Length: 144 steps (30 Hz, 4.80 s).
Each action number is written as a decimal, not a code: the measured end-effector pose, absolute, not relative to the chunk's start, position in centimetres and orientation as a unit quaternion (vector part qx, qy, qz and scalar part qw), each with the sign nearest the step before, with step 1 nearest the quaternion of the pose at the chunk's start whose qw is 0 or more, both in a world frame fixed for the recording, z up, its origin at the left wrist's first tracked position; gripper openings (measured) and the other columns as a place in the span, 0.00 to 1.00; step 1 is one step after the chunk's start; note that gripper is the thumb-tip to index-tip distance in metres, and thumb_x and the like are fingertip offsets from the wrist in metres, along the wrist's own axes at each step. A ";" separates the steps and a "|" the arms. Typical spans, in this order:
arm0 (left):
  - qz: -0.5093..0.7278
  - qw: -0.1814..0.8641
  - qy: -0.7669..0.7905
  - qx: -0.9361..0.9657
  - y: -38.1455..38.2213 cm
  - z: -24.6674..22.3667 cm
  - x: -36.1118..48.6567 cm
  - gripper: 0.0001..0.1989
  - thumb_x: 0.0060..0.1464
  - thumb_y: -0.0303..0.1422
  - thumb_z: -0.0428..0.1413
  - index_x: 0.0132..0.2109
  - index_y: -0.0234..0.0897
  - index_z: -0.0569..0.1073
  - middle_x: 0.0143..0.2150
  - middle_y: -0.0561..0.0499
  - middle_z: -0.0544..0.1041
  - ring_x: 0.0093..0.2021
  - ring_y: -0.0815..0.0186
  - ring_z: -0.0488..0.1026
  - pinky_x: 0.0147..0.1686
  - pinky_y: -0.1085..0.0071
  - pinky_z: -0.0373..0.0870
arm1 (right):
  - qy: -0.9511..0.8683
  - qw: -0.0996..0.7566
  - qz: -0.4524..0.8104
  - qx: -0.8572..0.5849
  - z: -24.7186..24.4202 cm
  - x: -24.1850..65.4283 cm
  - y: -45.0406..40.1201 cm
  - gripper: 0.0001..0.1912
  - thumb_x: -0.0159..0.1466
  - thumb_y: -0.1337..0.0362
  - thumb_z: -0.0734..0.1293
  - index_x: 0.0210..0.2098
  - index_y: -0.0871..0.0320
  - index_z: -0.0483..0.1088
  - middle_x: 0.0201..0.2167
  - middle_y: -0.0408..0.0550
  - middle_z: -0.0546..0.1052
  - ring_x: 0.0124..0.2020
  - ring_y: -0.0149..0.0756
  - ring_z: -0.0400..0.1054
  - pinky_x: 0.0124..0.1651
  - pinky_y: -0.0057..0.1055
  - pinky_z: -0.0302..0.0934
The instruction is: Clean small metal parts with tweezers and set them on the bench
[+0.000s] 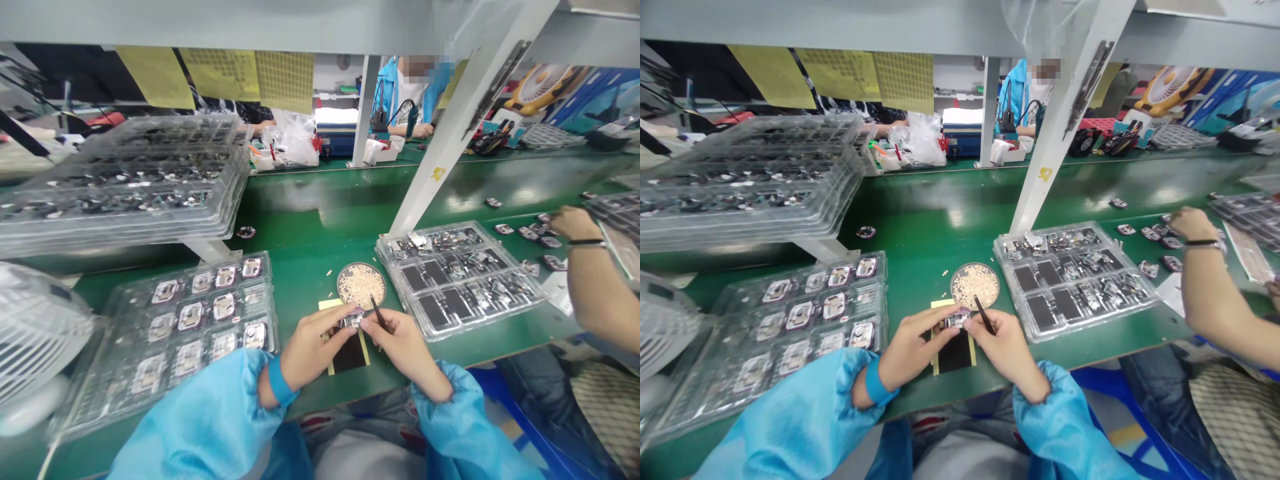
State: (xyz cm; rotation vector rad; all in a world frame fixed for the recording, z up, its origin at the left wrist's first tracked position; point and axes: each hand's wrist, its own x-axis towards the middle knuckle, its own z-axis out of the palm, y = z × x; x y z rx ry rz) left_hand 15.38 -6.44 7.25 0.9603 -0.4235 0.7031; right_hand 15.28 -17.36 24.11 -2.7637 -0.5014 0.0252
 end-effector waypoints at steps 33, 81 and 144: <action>0.081 0.957 -0.216 0.174 -5.8 7.9 15.9 0.20 0.55 0.34 0.66 0.53 0.32 0.77 0.45 0.41 0.81 0.38 0.63 0.78 0.34 0.75 0.72 | -0.193 0.312 -0.031 -0.930 21.3 15.9 -16.8 0.20 0.58 0.53 0.75 0.43 0.59 0.72 0.34 0.48 0.78 0.31 0.36 0.73 0.36 0.31 0.72; 0.345 0.794 -0.144 0.478 -7.1 7.2 15.6 0.20 0.62 0.24 0.54 0.58 0.43 0.74 0.42 0.50 0.74 0.39 0.66 0.71 0.42 0.71 0.69 | -0.502 -0.018 -0.081 -0.861 24.5 16.7 -16.5 0.08 0.67 0.67 0.70 0.46 0.54 0.76 0.35 0.46 0.73 0.37 0.33 0.70 0.40 0.30 0.65; 0.173 0.511 0.047 0.841 10.4 -3.4 25.3 0.21 0.45 0.43 0.68 0.45 0.41 0.78 0.42 0.45 0.74 0.46 0.52 0.73 0.48 0.64 0.69 | -0.359 0.138 -0.053 -0.921 23.5 16.1 -21.2 0.06 0.68 0.61 0.68 0.41 0.56 0.75 0.41 0.50 0.78 0.43 0.39 0.75 0.47 0.34 0.71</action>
